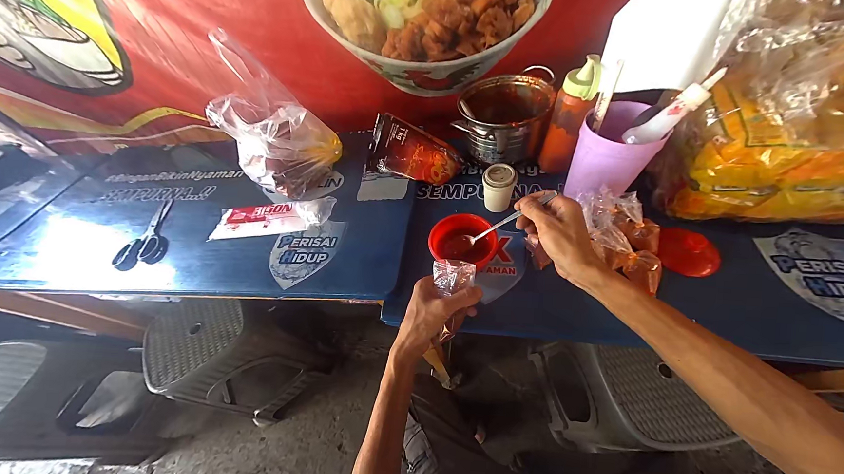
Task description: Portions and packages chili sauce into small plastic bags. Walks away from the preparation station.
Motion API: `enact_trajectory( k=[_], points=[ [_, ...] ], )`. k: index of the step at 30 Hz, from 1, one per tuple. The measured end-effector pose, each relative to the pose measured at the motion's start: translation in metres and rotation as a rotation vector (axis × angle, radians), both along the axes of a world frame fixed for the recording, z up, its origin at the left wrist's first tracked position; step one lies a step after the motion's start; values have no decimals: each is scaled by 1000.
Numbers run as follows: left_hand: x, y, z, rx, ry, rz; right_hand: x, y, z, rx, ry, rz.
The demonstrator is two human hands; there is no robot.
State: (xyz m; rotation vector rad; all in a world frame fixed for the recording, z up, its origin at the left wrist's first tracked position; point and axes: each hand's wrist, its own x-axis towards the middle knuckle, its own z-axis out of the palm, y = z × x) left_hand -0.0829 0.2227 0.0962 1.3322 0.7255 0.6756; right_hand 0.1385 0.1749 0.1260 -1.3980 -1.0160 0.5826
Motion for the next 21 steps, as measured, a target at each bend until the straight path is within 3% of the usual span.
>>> enact_trajectory(
  k=[14, 19, 21],
  points=[
    [4, 0, 4, 10, -2, -2, -5, -22, 31, 46, -28, 78],
    [4, 1, 3, 13, -7, -3, 1, -25, 29, 326, -341, 306],
    [4, 1, 2, 13, -4, -2, 3, -24, 28, 397, -356, 321]
  ],
)
